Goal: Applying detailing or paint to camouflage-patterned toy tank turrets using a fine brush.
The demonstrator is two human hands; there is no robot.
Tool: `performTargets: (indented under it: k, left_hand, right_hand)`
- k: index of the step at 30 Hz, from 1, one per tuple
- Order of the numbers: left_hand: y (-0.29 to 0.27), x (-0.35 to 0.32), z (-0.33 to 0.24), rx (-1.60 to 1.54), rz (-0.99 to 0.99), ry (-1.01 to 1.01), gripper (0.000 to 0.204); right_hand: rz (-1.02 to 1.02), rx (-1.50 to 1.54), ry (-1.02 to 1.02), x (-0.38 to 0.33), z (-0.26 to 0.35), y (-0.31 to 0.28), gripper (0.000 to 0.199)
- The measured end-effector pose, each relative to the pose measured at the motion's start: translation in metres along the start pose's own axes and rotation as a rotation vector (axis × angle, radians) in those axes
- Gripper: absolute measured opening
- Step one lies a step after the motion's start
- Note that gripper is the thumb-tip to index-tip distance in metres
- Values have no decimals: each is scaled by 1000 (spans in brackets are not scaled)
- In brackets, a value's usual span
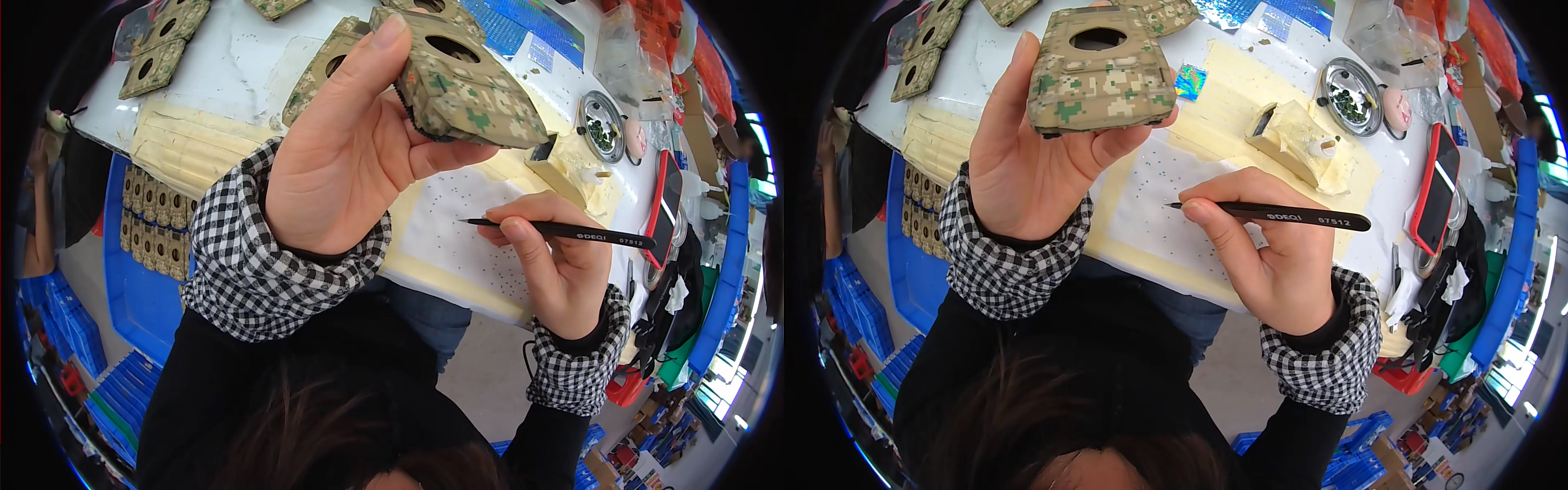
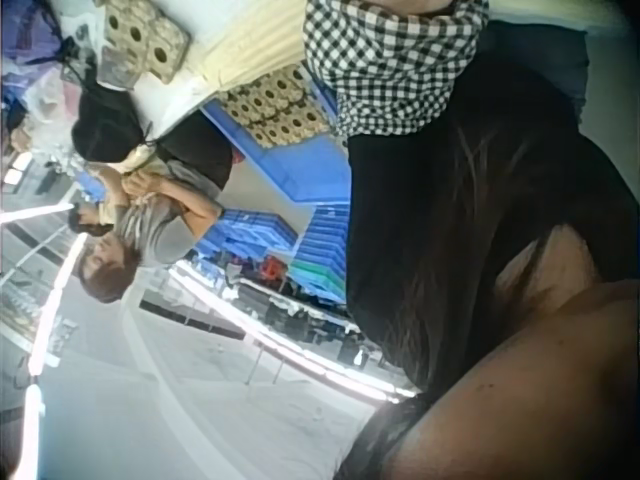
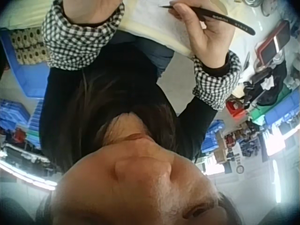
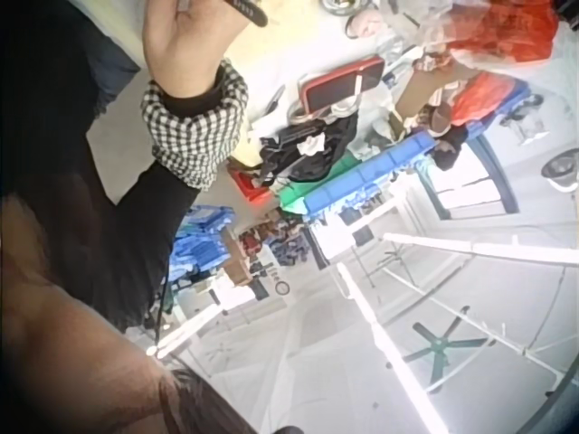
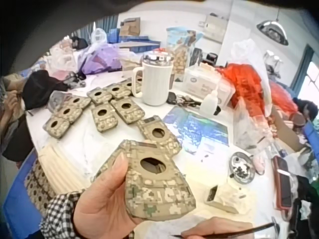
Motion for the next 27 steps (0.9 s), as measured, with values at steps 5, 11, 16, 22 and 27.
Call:
performTargets:
  k: [5, 11, 16, 22, 27]
  left_hand:
    - [-8, 1, 3, 144, -203, -97, 60]
    - [-13, 0, 4, -77, 64, -24, 60]
    - [-12, 1, 4, -68, 60, -19, 60]
    - [-12, 1, 4, -77, 60, -20, 60]
    - [-14, 0, 5, -88, 52, -30, 60]
  right_hand:
    - [-18, 25, 31, 0, -2, 0, 7]
    - [16, 4, 36, 0, -2, 2, 8]
    - [18, 1, 43, 0, -3, 2, 9]
    - [29, -4, 30, 0, -2, 3, 8]
    - [17, 14, 30, 0, -2, 3, 8]
Point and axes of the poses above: each hand's wrist, its own x-axis towards the middle knuckle, its own y-axis out of the palm, z = x × y, the point moved 6 cm from there along x, towards the middle knuckle, and after that the axes turned 15 degrees about x, right-handed, at the moved point
